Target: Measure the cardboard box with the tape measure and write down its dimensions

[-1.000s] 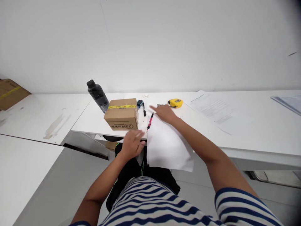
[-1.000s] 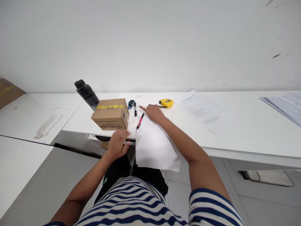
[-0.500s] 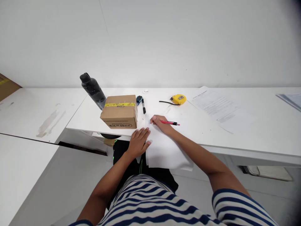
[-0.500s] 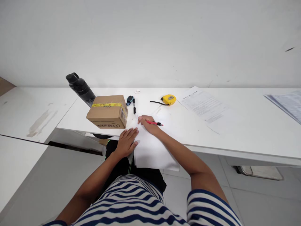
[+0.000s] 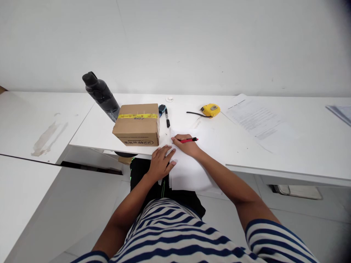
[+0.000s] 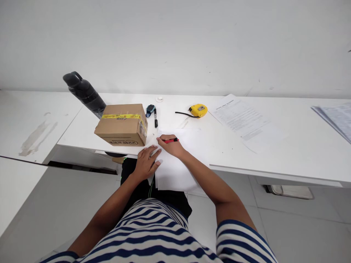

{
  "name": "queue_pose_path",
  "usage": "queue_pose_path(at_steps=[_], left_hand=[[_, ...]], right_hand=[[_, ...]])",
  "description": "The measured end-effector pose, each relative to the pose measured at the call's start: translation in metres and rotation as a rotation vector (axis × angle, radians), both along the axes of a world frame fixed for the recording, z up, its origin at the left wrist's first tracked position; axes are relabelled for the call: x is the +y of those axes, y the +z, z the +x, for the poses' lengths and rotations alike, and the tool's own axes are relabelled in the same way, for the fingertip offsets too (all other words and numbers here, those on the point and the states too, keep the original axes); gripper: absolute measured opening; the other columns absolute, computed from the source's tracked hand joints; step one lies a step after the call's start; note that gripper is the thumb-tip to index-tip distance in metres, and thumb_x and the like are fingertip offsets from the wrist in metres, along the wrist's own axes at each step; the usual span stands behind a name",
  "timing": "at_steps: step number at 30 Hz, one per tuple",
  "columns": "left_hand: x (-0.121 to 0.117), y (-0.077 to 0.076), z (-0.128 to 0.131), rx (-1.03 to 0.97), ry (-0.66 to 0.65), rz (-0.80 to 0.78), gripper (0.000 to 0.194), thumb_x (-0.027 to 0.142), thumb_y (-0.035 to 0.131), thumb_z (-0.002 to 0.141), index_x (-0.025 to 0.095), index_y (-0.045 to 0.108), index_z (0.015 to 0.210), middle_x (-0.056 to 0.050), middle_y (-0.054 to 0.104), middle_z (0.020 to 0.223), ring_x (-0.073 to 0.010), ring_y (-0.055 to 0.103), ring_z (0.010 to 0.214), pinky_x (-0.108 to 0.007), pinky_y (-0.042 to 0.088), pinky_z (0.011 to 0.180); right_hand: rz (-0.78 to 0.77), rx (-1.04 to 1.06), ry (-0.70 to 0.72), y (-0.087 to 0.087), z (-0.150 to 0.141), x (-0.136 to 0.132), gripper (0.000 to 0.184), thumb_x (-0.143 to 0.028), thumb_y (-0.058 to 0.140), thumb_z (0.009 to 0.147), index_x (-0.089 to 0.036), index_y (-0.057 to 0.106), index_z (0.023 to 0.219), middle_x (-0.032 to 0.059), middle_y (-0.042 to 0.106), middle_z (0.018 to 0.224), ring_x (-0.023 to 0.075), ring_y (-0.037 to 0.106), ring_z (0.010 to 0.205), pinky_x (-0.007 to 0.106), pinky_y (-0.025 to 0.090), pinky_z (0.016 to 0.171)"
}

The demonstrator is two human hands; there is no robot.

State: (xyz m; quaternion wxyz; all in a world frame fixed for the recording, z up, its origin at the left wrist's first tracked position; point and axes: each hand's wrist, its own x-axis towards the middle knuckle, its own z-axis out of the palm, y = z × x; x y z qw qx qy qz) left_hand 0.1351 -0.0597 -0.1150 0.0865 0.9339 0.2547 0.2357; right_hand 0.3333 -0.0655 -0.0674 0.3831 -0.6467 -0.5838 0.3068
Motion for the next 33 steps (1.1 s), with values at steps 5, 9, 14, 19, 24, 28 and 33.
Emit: queue_pose_path(at_steps=[5,9,14,19,24,28,33], left_hand=[[0.0007,-0.0011,-0.0006,0.026,0.015,-0.008,0.049,0.042,0.044,0.098,0.023,0.051,0.143,-0.011,0.057,0.142,-0.0257,0.045,0.139,-0.045,0.029,0.116],[0.0006,-0.001,-0.0001,0.023,0.024,-0.004,0.048,0.041,0.047,0.097,0.024,0.053,0.141,-0.01,0.059,0.14,-0.0248,0.047,0.138,-0.044,0.03,0.116],[0.0003,-0.0011,-0.0002,-0.002,0.025,-0.001,0.046,0.041,0.047,0.097,0.023,0.055,0.139,-0.01,0.061,0.139,-0.0246,0.048,0.137,-0.043,0.031,0.115],[0.0002,-0.0017,-0.0006,0.002,0.026,0.019,0.046,0.041,0.047,0.098,0.022,0.055,0.139,-0.01,0.061,0.139,-0.0244,0.048,0.137,-0.043,0.031,0.114],[0.0002,-0.0001,-0.0006,0.023,0.027,0.019,0.046,0.041,0.046,0.098,0.022,0.055,0.139,-0.01,0.061,0.139,-0.0242,0.048,0.137,-0.042,0.031,0.114],[0.0002,-0.0005,-0.0007,0.016,0.023,0.026,0.046,0.041,0.047,0.098,0.021,0.055,0.139,-0.01,0.061,0.139,-0.0241,0.049,0.137,-0.042,0.031,0.114],[0.0006,-0.0033,-0.0008,0.007,0.027,0.068,0.046,0.04,0.047,0.098,0.021,0.055,0.139,-0.01,0.062,0.138,-0.0235,0.049,0.136,-0.041,0.031,0.114]], right_hand=[[0.013,-0.004,0.042,-0.0018,0.0018,-0.0006,0.039,-0.048,0.049,0.089,-0.023,0.053,0.061,0.0007,0.062,0.064,0.0176,0.056,0.065,0.031,0.043,0.061],[0.043,-0.042,0.051,-0.0033,0.0022,-0.0011,0.041,-0.051,0.047,0.09,-0.023,0.054,0.061,0.0015,0.062,0.064,0.018,0.057,0.066,0.031,0.044,0.062],[0.05,-0.052,0.014,-0.0036,0.0027,-0.0017,0.044,-0.052,0.046,0.091,-0.023,0.053,0.059,0.0019,0.061,0.063,0.0184,0.057,0.066,0.031,0.043,0.062],[0.031,-0.031,0.031,-0.003,0.003,-0.0014,0.04,-0.051,0.047,0.09,-0.023,0.056,0.062,0.0022,0.064,0.065,0.0201,0.06,0.068,0.033,0.045,0.064],[0.036,-0.042,0.0,-0.002,0.0022,-0.0032,0.04,-0.049,0.046,0.09,-0.023,0.052,0.06,0.0027,0.063,0.065,0.0199,0.059,0.066,0.033,0.044,0.064],[0.044,-0.062,-0.018,-0.0023,0.0032,-0.0031,0.04,-0.048,0.045,0.09,-0.022,0.05,0.059,0.0023,0.061,0.063,0.019,0.057,0.064,0.033,0.043,0.063],[0.027,-0.037,0.017,-0.0058,0.0061,-0.0023,0.039,-0.048,0.048,0.09,-0.022,0.055,0.062,0.002,0.063,0.064,0.0192,0.06,0.067,0.032,0.045,0.065]])
